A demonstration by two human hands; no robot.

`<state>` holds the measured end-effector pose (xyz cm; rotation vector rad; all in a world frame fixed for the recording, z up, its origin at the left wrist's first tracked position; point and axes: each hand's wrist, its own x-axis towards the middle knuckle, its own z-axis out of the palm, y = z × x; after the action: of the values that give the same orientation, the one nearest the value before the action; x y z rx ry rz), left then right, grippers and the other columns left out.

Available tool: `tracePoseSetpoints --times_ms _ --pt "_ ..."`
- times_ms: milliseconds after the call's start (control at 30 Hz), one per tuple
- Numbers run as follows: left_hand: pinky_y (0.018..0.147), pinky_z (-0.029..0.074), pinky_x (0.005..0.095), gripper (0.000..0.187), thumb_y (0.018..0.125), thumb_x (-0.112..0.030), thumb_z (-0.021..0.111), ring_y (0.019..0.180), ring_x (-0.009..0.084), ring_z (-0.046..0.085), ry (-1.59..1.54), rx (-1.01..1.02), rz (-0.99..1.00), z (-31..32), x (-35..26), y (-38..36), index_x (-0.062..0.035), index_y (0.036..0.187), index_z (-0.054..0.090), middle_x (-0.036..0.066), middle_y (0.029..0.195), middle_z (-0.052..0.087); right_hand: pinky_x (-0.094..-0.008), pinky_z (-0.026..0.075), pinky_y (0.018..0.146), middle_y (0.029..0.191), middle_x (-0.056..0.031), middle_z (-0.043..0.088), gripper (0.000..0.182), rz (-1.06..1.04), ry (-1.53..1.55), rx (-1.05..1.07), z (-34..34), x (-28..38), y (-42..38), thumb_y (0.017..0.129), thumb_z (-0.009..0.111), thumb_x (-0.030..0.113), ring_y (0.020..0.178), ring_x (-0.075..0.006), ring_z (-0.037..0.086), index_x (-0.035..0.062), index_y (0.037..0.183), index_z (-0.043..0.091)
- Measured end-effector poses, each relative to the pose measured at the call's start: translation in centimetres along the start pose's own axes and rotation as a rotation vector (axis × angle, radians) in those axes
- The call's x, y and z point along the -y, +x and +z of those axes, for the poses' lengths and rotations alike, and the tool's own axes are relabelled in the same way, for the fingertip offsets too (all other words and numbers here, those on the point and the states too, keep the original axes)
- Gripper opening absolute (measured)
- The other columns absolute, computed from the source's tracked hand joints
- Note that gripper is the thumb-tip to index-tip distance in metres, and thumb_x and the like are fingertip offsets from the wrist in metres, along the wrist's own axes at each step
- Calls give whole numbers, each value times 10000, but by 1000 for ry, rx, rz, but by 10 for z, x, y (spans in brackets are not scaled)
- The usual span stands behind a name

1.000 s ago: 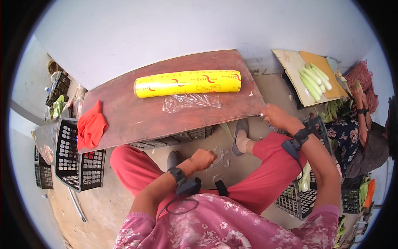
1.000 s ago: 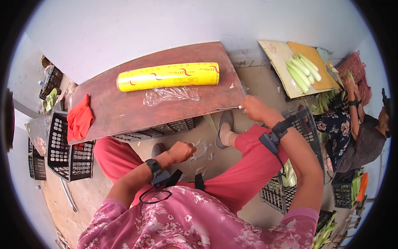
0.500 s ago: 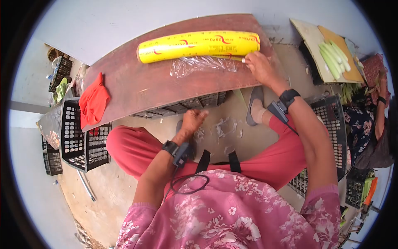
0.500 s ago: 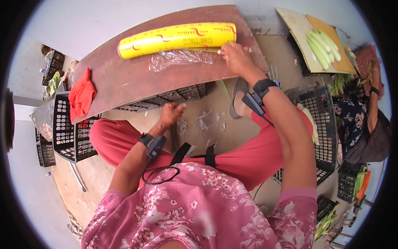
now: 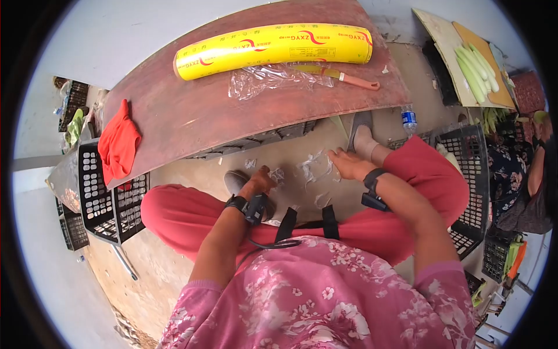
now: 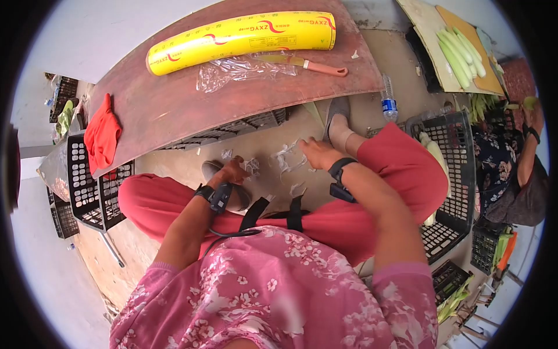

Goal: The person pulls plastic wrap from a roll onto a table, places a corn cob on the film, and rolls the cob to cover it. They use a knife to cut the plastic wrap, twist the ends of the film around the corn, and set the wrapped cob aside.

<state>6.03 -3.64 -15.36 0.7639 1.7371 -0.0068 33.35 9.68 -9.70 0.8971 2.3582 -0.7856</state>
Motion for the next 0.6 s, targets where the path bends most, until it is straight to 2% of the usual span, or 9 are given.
tracePoseSetpoints --times_ms 33,67,133,267,333,400,467,533,600 --pt "858 517 397 766 741 -225 669 1020 382 629 152 -6 11 0 0 3 83 1353 327 279 1102 619 -442 501 880 1200 -243 491 500 92 14 36 17 -8 5 809 631 80 1109 -386 561 54 1251 398" --pt "871 508 405 746 755 -228 657 1034 387 622 163 -65 11 5 7 13 88 1345 327 283 1108 615 -442 501 878 1209 -244 480 524 181 25 74 31 -15 9 806 627 63 1109 -385 561 65 1272 387" --pt "897 490 421 709 783 -234 633 1061 396 607 181 -185 2 19 23 30 99 1330 328 292 1121 607 -444 503 876 1234 -242 454 494 221 39 15 49 -18 8 824 580 36 1105 -386 562 67 1277 383" --pt "907 489 421 663 815 -261 616 1117 385 575 122 -262 -48 33 30 41 78 1314 342 308 1168 574 -445 505 873 1269 -237 410 455 231 126 -127 85 -23 31 861 468 -10 1094 -386 567 69 1297 368" --pt "908 493 415 575 840 -248 601 1108 369 585 78 -302 -45 42 29 44 51 1286 393 288 1174 578 -450 490 890 1269 -274 404 578 270 164 -135 87 -21 48 799 565 8 1091 -416 554 45 1327 333" --pt "866 504 412 461 843 -182 579 1048 342 601 -100 -229 40 50 23 50 31 1231 450 245 1135 598 -454 469 919 1275 -280 403 639 270 215 -147 94 -14 66 764 621 19 1113 -426 531 37 1332 330" --pt "824 515 409 357 846 -117 558 987 315 616 -610 126 191 59 11 52 10 1175 507 201 1096 617 -457 441 958 1286 -256 407 621 223 282 -155 110 -4 81 756 636 23 1161 -415 497 45 1310 357" --pt "782 526 406 276 849 -52 536 927 288 631 -898 344 221 67 8 53 -10 1120 563 158 1056 636 -461 418 983 1292 -234 411 594 8 432 -125 114 11 87 759 650 41 1196 -407 466 55 1288 379" --pt "798 517 430 300 780 5 581 898 312 623 -758 142 283 62 13 68 -19 1080 582 142 1047 626 -459 413 993 1330 -218 387 590 -119 485 -135 121 14 91 772 659 64 1216 -405 454 69 1291 377"
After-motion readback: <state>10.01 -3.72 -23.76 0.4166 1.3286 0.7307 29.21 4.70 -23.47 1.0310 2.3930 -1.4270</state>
